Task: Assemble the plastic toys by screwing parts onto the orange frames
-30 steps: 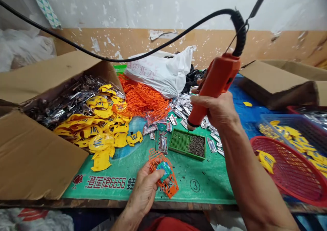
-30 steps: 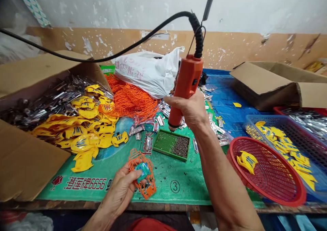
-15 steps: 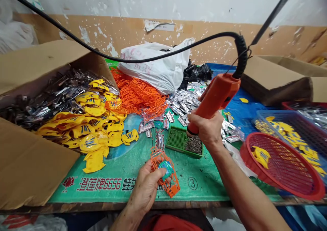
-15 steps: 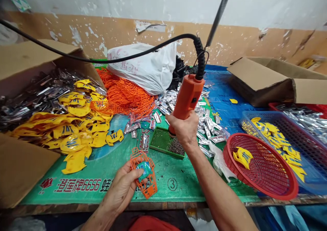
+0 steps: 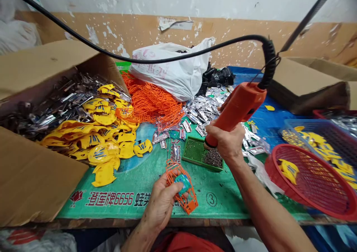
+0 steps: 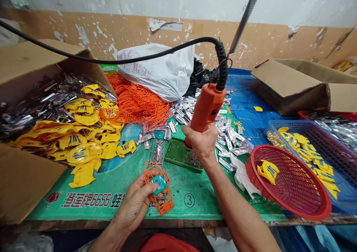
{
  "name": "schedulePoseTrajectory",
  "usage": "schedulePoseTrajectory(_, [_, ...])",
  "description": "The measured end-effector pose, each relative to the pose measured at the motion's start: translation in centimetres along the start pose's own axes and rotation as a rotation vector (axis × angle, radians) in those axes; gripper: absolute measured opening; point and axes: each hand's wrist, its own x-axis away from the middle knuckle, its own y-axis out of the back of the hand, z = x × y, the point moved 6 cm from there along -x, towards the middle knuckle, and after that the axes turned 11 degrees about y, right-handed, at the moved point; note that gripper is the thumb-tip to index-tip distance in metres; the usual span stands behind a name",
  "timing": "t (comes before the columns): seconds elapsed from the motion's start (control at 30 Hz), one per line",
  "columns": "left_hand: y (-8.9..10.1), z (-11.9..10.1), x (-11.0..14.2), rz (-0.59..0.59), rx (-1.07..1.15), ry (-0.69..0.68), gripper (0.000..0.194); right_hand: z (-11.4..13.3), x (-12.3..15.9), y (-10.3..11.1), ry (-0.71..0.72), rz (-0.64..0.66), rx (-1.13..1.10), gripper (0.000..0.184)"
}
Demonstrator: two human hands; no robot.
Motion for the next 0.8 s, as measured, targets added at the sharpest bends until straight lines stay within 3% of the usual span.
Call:
schedulePoseTrajectory(0.63, [-0.3, -0.3, 0.0, -0.067, -0.001, 0.02, 0.039, 0.2, 0.5, 0.1, 0.011, -0.003, 0.006, 0.016])
schedulePoseTrajectory(0.8, [-0.6, -0.5, -0.1, -0.03, 0.0, -0.006, 0.035, 1.4, 0.4, 0.7, 0.032, -0.053, -0.12, 0.019])
